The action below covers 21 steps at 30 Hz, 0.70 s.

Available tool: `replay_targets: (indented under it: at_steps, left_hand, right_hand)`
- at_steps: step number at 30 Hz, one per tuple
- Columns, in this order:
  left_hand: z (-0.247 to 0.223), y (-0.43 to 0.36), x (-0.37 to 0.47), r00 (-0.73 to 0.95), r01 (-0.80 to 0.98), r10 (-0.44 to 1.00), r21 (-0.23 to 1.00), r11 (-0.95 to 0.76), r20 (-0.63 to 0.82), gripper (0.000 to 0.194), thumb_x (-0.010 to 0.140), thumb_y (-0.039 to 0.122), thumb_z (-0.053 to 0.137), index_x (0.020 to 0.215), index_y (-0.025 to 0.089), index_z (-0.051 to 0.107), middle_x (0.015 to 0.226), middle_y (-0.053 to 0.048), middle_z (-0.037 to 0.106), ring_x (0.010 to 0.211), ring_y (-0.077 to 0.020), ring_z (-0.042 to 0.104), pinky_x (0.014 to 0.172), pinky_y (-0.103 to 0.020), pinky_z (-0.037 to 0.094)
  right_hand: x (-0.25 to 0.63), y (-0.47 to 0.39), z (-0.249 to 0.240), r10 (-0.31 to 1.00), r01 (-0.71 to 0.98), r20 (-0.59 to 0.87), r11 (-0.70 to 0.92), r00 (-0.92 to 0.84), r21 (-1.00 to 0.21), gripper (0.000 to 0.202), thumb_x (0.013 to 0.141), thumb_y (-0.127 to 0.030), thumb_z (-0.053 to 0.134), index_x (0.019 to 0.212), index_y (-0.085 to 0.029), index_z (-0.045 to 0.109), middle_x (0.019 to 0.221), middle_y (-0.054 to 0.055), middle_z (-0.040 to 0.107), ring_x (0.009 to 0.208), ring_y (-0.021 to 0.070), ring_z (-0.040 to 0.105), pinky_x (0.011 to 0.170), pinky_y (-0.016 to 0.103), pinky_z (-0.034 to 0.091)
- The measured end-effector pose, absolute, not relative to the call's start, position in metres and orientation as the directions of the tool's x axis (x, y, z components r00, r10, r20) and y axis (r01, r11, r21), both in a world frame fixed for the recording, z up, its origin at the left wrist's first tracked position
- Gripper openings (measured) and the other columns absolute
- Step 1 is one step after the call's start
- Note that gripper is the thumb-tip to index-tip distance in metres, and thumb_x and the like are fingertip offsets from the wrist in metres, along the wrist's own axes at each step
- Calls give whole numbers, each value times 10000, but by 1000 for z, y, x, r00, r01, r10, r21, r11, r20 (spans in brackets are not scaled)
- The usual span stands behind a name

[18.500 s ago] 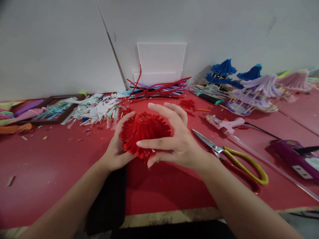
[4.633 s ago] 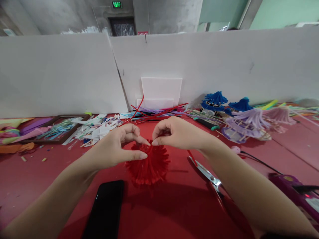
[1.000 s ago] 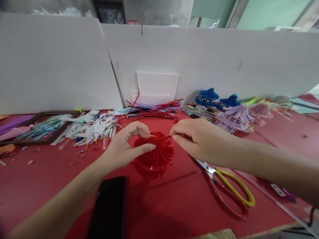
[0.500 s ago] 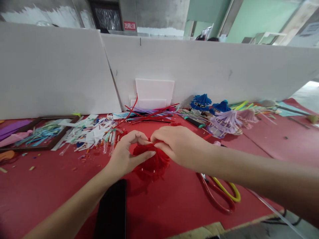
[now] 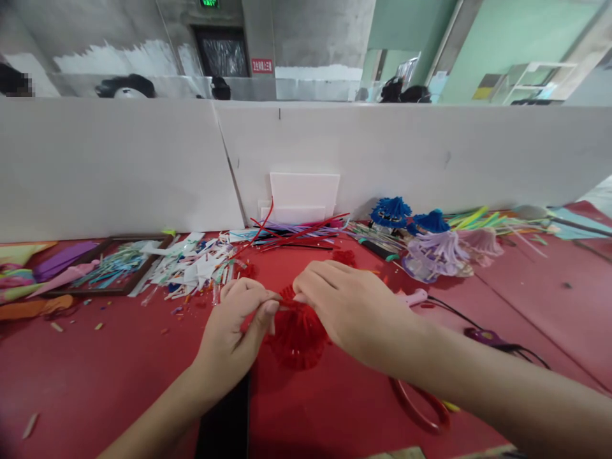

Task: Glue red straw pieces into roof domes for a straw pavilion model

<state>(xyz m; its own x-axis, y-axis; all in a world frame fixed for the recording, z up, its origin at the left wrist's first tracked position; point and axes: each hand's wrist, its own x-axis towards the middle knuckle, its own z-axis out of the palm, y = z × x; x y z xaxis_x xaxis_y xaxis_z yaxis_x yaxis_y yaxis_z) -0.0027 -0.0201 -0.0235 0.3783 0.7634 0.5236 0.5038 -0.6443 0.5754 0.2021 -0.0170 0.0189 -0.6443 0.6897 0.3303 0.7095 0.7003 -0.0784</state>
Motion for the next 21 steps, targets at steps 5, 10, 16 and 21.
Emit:
replay_targets:
  at_steps: [5,10,16,21]
  left_hand:
    - [-17,-24,-9,517,592,577,223,-774,632,200,946,210,516,762,203,593,645,16,633,751,-180,485,795,-358,307]
    - [-20,-35,-9,604,509,510,196,-838,613,146,924,193,550,800,209,626,633,19,622,751,-171,464,799,-348,313]
    - [-29,-37,-5,523,433,615,437,-788,590,68,899,209,614,841,207,649,653,38,650,699,-150,446,710,-320,320]
    - [-31,-31,-8,490,411,690,558,-721,532,70,842,190,682,797,222,639,712,45,691,712,-146,495,707,-291,367]
  right_hand:
    - [209,-28,18,797,744,139,599,-587,-295,245,891,-53,353,728,-205,457,708,-5,549,640,140,480,606,266,369]
    - [216,-43,9,835,717,-11,466,-550,-519,197,913,-141,423,741,-204,496,744,0,590,687,144,517,647,276,399]
    - [208,-47,9,845,617,-84,314,-529,-721,239,894,-100,446,923,-249,631,867,-20,683,781,125,606,706,234,447]
    - [203,-35,13,858,569,-122,218,-499,-793,238,830,-83,528,912,-248,678,852,-35,719,759,111,640,682,203,470]
